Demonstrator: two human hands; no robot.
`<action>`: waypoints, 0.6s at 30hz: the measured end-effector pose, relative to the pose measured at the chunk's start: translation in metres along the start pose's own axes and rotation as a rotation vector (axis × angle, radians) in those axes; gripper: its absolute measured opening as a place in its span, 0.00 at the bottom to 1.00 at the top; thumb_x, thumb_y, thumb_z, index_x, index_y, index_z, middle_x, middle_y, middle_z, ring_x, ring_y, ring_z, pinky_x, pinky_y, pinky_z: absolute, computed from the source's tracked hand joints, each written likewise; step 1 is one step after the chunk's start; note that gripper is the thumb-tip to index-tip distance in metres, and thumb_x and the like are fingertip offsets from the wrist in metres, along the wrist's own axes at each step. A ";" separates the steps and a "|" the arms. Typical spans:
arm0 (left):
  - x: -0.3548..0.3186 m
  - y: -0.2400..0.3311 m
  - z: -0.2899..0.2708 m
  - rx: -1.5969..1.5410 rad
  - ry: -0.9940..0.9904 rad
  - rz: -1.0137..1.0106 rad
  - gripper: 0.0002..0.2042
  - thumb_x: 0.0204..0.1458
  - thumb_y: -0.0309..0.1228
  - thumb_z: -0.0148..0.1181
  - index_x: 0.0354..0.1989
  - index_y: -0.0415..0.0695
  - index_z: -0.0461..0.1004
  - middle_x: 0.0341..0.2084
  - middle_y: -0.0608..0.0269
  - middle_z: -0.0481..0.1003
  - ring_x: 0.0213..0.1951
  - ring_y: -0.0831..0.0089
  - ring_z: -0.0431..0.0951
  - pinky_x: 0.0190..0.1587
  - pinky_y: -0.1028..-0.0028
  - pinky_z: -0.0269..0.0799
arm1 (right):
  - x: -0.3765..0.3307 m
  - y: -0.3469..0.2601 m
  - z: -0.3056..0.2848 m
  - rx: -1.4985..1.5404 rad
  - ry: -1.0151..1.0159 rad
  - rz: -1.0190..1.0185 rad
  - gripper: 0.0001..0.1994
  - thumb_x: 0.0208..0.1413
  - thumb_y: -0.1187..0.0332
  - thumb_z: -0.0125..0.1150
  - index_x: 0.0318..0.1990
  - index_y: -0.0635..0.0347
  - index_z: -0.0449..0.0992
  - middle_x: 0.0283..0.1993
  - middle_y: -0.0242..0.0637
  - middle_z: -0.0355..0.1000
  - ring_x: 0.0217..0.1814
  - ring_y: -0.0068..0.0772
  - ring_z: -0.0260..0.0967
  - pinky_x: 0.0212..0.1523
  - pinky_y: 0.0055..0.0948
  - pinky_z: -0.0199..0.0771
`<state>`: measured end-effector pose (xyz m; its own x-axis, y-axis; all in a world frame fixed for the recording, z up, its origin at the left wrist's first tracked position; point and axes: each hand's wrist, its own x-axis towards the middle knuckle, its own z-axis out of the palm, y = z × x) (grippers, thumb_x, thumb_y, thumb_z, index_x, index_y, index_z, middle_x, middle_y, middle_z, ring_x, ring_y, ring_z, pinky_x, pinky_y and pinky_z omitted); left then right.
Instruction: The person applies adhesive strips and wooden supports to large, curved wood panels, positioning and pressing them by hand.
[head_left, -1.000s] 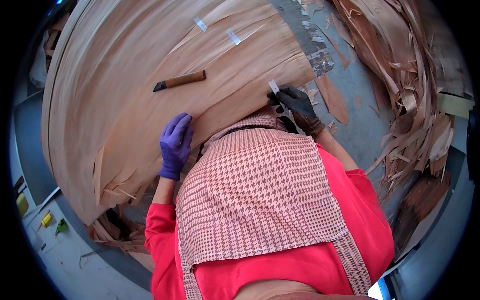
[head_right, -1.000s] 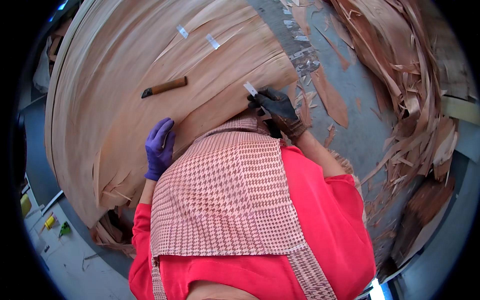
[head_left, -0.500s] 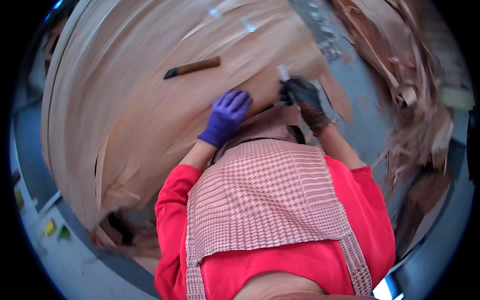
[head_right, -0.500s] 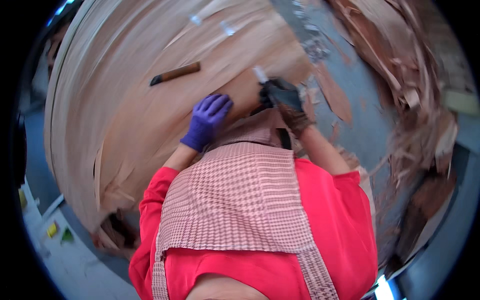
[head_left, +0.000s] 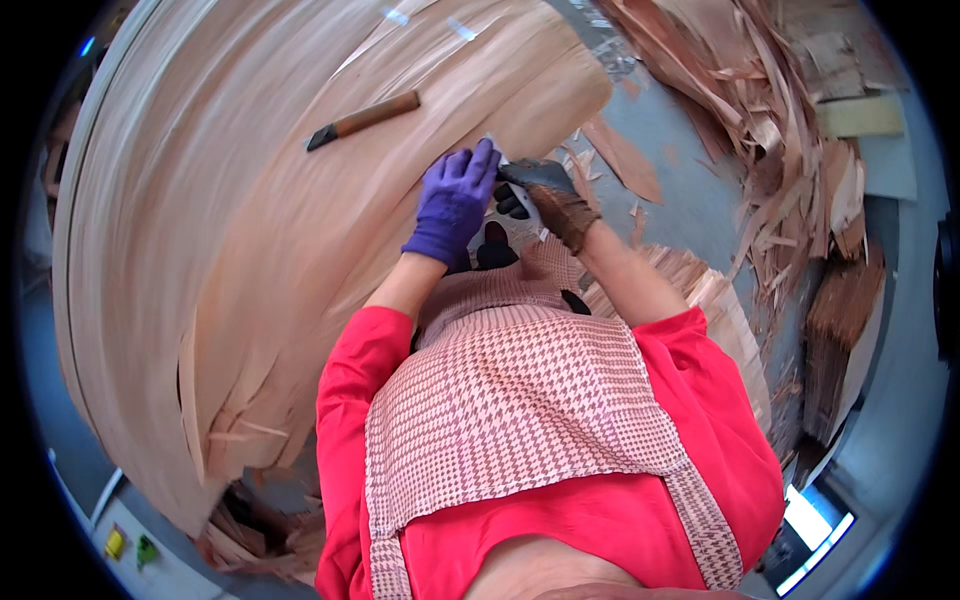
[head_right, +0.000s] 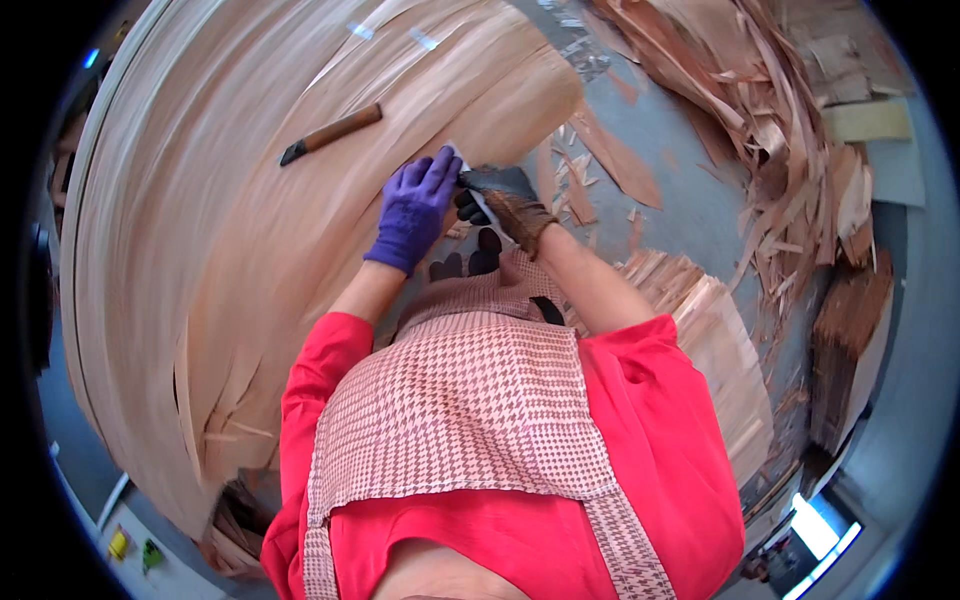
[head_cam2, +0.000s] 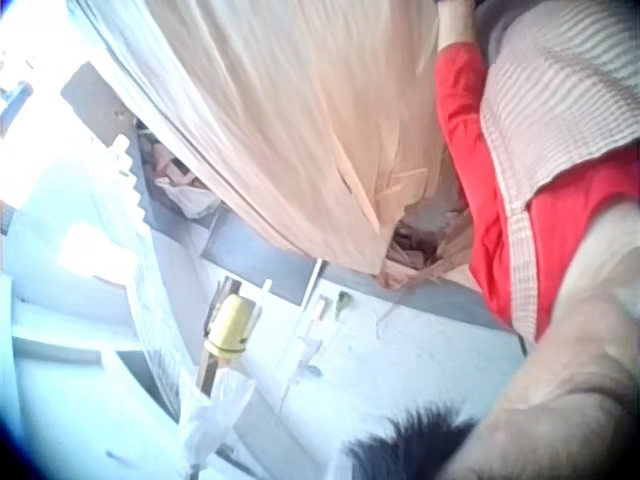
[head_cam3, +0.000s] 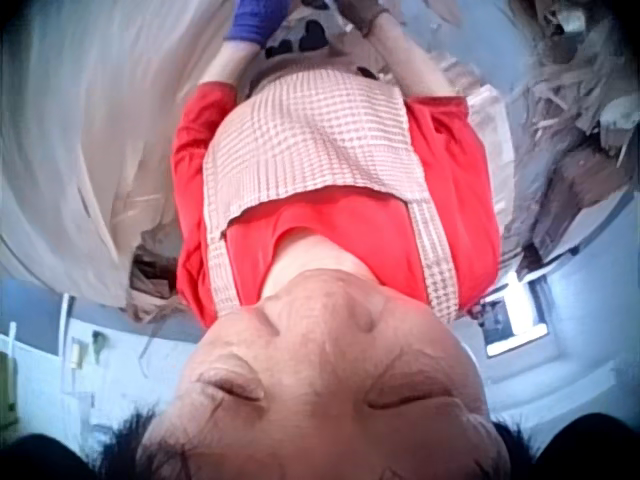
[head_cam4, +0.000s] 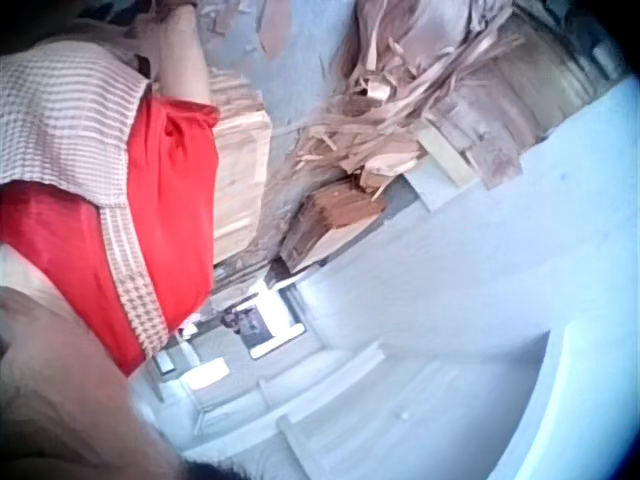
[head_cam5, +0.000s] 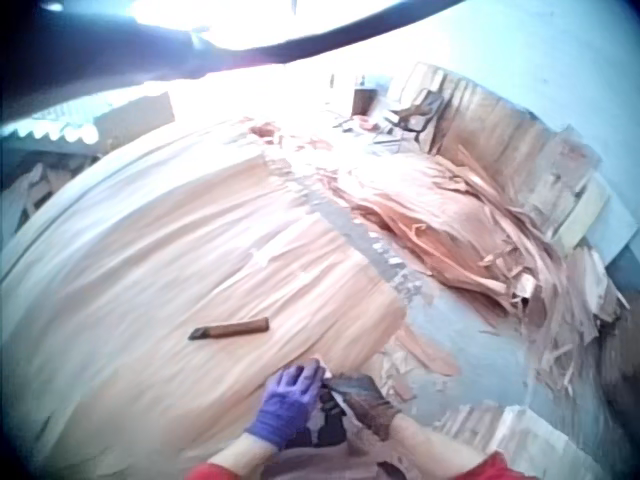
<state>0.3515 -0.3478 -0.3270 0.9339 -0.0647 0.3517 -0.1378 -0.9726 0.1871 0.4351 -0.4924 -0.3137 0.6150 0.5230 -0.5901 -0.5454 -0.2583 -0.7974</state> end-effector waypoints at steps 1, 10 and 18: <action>-0.002 -0.001 0.000 0.022 -0.024 0.000 0.22 0.44 0.31 0.54 0.52 0.44 0.70 0.54 0.61 0.68 0.47 0.65 0.70 0.50 0.64 0.66 | -0.008 -0.004 0.000 -0.021 -0.006 0.038 0.12 0.56 0.63 0.56 0.39 0.63 0.74 0.27 0.39 0.74 0.21 0.26 0.72 0.22 0.24 0.72; -0.002 -0.001 -0.012 0.063 -0.059 0.029 0.20 0.47 0.29 0.50 0.52 0.45 0.70 0.54 0.60 0.68 0.48 0.64 0.71 0.50 0.65 0.67 | -0.031 -0.015 -0.039 -0.013 -0.012 0.147 0.13 0.56 0.63 0.57 0.41 0.65 0.73 0.26 0.36 0.73 0.21 0.24 0.72 0.20 0.19 0.68; -0.001 0.003 -0.004 -0.001 0.077 -0.052 0.23 0.44 0.30 0.56 0.54 0.47 0.69 0.54 0.63 0.69 0.47 0.64 0.71 0.49 0.63 0.68 | -0.003 -0.012 -0.012 0.173 -0.129 0.150 0.11 0.58 0.66 0.55 0.41 0.65 0.74 0.24 0.35 0.73 0.18 0.23 0.70 0.20 0.19 0.70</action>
<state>0.3492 -0.3500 -0.3234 0.9117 0.0034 0.4108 -0.0899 -0.9741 0.2076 0.4466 -0.5003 -0.3036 0.4480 0.5914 -0.6705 -0.7215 -0.2038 -0.6618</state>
